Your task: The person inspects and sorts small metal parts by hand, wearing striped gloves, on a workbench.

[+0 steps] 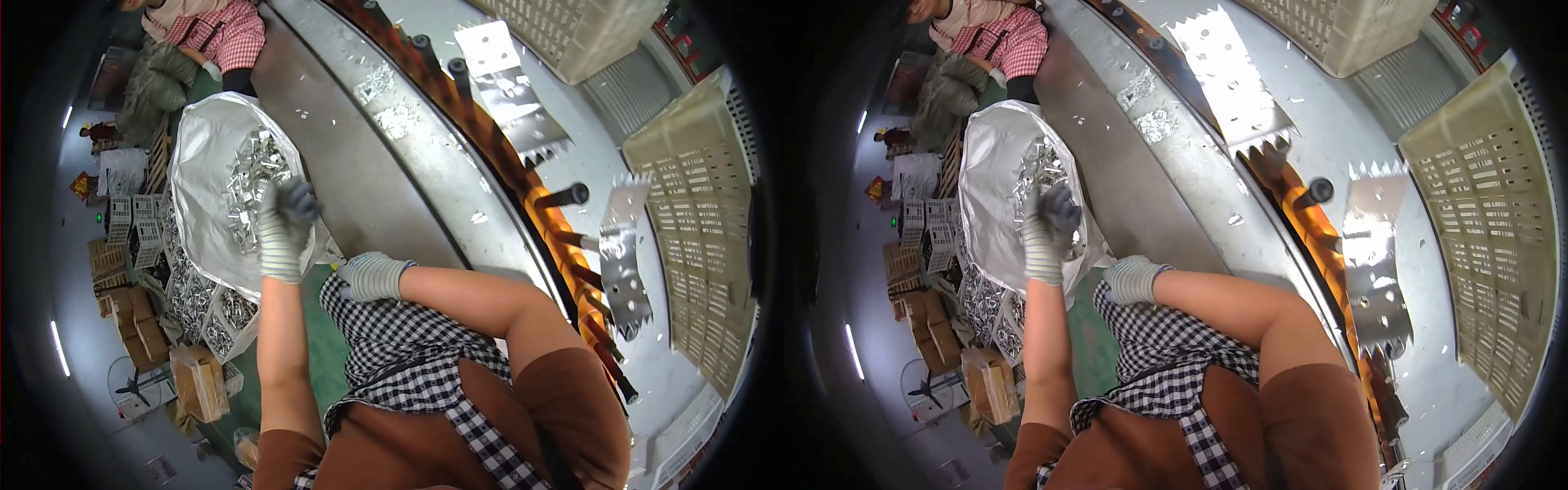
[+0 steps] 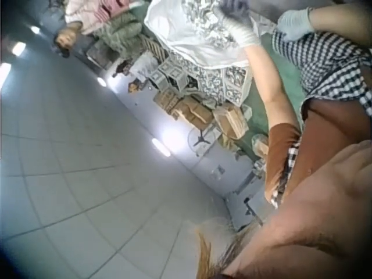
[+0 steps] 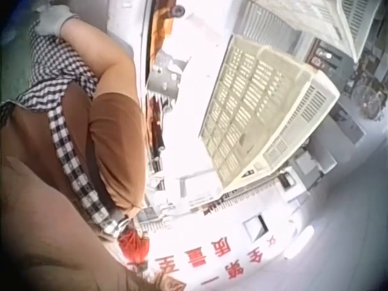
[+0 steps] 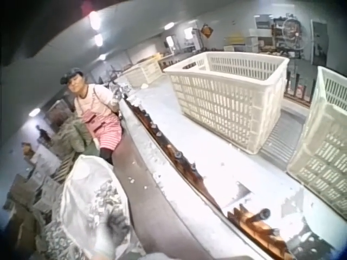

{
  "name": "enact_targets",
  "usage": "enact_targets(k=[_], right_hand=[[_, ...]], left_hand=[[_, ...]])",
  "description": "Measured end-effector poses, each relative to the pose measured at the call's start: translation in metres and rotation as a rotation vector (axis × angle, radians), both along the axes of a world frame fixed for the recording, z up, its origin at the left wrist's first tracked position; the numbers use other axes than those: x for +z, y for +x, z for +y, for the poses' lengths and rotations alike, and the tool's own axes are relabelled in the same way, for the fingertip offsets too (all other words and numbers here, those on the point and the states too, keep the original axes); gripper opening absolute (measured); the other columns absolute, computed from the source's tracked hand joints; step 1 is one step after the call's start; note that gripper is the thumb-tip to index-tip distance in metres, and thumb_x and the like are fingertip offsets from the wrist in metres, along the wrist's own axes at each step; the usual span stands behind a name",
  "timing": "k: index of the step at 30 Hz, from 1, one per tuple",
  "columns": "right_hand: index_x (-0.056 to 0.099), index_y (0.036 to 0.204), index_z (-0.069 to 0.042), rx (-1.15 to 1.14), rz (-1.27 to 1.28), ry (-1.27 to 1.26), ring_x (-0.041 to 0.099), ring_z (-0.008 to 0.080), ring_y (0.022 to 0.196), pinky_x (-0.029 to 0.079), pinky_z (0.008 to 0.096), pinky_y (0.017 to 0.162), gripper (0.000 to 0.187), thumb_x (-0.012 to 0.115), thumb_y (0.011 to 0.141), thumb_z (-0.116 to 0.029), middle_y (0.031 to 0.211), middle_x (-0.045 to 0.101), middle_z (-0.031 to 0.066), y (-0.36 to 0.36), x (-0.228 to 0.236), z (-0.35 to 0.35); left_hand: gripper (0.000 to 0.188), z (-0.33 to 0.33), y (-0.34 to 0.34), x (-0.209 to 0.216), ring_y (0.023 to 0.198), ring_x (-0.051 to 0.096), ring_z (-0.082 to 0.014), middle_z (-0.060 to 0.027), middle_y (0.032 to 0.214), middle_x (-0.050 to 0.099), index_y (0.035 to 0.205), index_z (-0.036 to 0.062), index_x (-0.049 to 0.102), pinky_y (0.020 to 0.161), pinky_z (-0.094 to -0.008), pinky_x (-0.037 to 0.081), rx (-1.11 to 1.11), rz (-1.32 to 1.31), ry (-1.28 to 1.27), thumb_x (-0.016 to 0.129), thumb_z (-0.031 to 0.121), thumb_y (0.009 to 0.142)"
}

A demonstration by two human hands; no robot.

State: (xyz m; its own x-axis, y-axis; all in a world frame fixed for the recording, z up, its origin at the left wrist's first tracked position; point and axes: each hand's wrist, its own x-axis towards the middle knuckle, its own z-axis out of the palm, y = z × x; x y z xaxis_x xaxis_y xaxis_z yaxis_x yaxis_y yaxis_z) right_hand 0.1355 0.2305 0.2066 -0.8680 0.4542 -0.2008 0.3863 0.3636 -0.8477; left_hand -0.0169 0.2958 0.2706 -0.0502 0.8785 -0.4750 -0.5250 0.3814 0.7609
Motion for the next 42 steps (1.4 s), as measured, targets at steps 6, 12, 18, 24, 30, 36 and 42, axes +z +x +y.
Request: enact_targets(k=[6, 12, 18, 24, 30, 36, 42], right_hand=[[0.064, 0.095, -0.002, -0.128, 0.12, 0.101, 0.06, 0.0335, 0.09, 0.047, 0.0418, 0.08, 0.035, 0.049, 0.076, -0.028, 0.097, 0.061, 0.021, -0.025, -0.05, -0.015], [0.058, 0.108, -0.002, -0.256, 0.426, 0.048, 0.056, 0.0352, 0.099, 0.043, 0.0417, 0.086, 0.04, 0.049, 0.079, -0.029, 0.107, 0.058, 0.0203, -0.004, -0.053, -0.013], [0.058, 0.105, -0.001, -0.259, 0.39, -0.009, 0.059, 0.0343, 0.092, 0.045, 0.0421, 0.081, 0.04, 0.049, 0.077, -0.028, 0.099, 0.061, 0.0211, 0.006, -0.086, -0.022], [0.061, 0.098, 0.0, -0.136, 0.328, 0.023, 0.062, 0.0334, 0.082, 0.048, 0.042, 0.074, 0.038, 0.049, 0.076, -0.028, 0.088, 0.063, 0.022, -0.04, -0.08, -0.023], [0.062, 0.089, 0.002, -0.034, 0.038, 0.016, 0.061, 0.036, 0.079, 0.048, 0.0427, 0.074, 0.037, 0.05, 0.076, -0.031, 0.083, 0.062, 0.0231, 0.005, -0.005, -0.003], [0.064, 0.089, 0.002, 0.029, -0.024, -0.008, 0.061, 0.0335, 0.083, 0.047, 0.0409, 0.076, 0.04, 0.052, 0.076, -0.034, 0.088, 0.063, 0.021, 0.007, 0.005, 0.002], [0.066, 0.087, 0.0, 0.072, -0.141, 0.048, 0.061, 0.0331, 0.084, 0.048, 0.0406, 0.076, 0.033, 0.051, 0.075, -0.028, 0.09, 0.063, 0.0211, 0.015, 0.01, 0.013]], left_hand=[[0.071, 0.012, 0.165, 0.058, 0.064, 0.061, -0.0232, -0.0168, 0.077, 0.062, 0.093, -0.0063, 0.06, 0.062, -0.034, 0.051, -0.639, 0.236, 0.155, 0.033, 0.059, 0.086], [0.062, -0.003, 0.252, 0.095, 0.049, 0.057, -0.0189, -0.0156, 0.066, 0.061, 0.088, -0.005, 0.06, 0.047, -0.0244, 0.046, -1.066, 0.284, -0.029, 0.04, 0.054, 0.084], [0.021, -0.009, 0.26, 0.107, 0.056, 0.057, -0.0221, -0.0118, 0.076, 0.057, 0.098, -0.0014, 0.055, 0.05, -0.0325, 0.05, -0.668, -0.173, -0.122, 0.054, 0.016, 0.086], [0.015, 0.022, 0.205, 0.182, 0.05, 0.045, -0.01, 0.0021, 0.062, 0.051, 0.079, 0.0069, 0.055, 0.048, -0.0253, 0.038, -0.458, -0.253, 0.823, 0.052, 0.021, 0.083], [0.028, 0.036, 0.092, 0.15, 0.055, 0.041, -0.0091, 0.005, 0.065, 0.051, 0.08, 0.0069, 0.055, 0.058, -0.0274, 0.036, -0.029, -0.293, 0.697, 0.045, 0.032, 0.086], [0.052, 0.002, -0.006, 0.063, 0.095, 0.048, -0.0242, -0.0123, 0.102, 0.057, 0.113, -0.0005, 0.049, 0.089, -0.0384, 0.038, 0.285, -0.454, 0.382, 0.042, 0.044, 0.087], [0.038, -0.083, 0.055, -0.033, 0.078, 0.051, -0.0218, -0.0101, 0.096, 0.055, 0.103, 0.002, 0.054, 0.082, -0.0374, 0.042, 0.384, -0.192, -0.011, 0.056, 0.035, 0.084]])
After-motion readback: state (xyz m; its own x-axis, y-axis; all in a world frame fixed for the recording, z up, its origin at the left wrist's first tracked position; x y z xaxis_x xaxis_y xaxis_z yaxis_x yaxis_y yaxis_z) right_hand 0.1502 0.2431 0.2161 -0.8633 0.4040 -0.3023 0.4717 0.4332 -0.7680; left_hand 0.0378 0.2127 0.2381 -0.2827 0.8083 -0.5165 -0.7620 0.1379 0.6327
